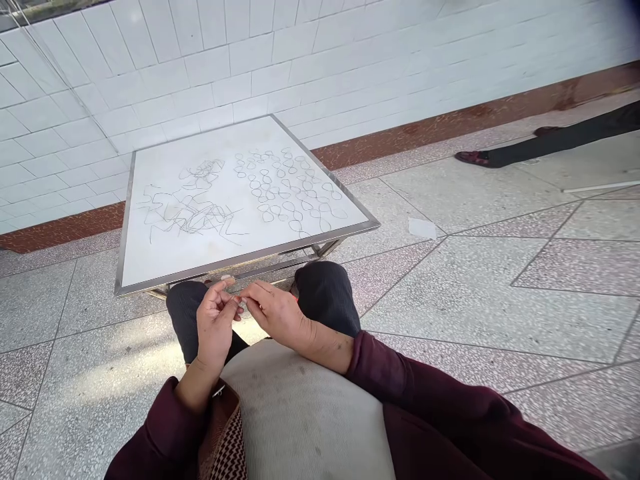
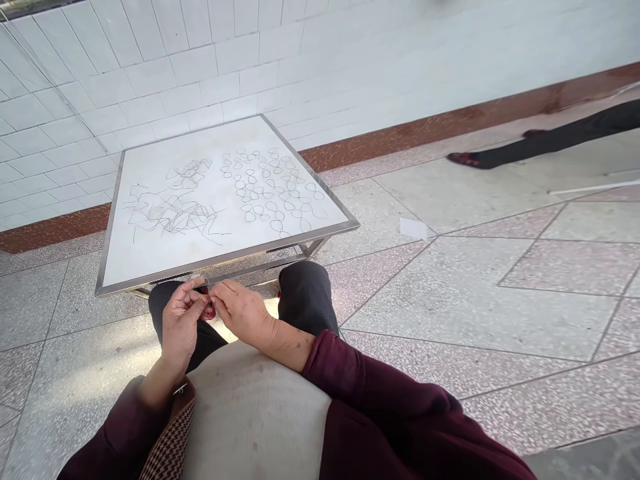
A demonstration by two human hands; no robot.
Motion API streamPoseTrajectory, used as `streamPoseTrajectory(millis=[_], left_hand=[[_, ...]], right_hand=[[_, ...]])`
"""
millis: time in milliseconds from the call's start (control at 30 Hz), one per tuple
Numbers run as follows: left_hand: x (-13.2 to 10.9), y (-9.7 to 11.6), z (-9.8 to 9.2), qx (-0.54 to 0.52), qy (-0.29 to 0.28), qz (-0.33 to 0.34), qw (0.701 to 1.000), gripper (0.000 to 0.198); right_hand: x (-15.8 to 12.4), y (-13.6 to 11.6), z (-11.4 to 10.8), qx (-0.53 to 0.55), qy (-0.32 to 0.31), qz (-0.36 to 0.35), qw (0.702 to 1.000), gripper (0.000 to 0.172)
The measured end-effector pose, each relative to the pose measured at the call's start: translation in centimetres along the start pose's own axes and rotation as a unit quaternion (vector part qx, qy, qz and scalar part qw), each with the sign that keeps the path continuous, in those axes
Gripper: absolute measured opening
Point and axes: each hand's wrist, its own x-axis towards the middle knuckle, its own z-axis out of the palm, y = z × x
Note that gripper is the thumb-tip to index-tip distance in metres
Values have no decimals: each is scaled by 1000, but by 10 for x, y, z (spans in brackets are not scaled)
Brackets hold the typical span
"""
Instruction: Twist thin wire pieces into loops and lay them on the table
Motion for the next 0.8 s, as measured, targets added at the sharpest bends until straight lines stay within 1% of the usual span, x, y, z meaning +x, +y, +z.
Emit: streamPoseTrajectory(millis=[100,233,400,500,600,667,700,800], left_hand=[[-1,1,1,-13,10,10,1000,35],[0,1,3,-26,23,13,999,36],[0,3,2,-22,20,18,999,35],[-2,4,2,-4,20,27,999,35],[-2,6,1,9,21,32,999,36],[0,7,-2,15,14,33,999,39],[0,8,-4,20,7,35,999,41],[2,12,-8,36,-22,34,999,48]], right_hand=[[0,-1,0,12,8,9,1000,15],[0,-4,1,-13,4,-1,1000,19],[-1,-7,0,4,4,10,1000,17],[-2,-8,0,17,3,34,999,18],[-2,-7,-1,68,-18,87,994,16],[-1,-4,-4,153,-42,144,977,11],[0,-1,-5,208,-54,176,961,12],[4,5,-8,378,-78,250,888,33]])
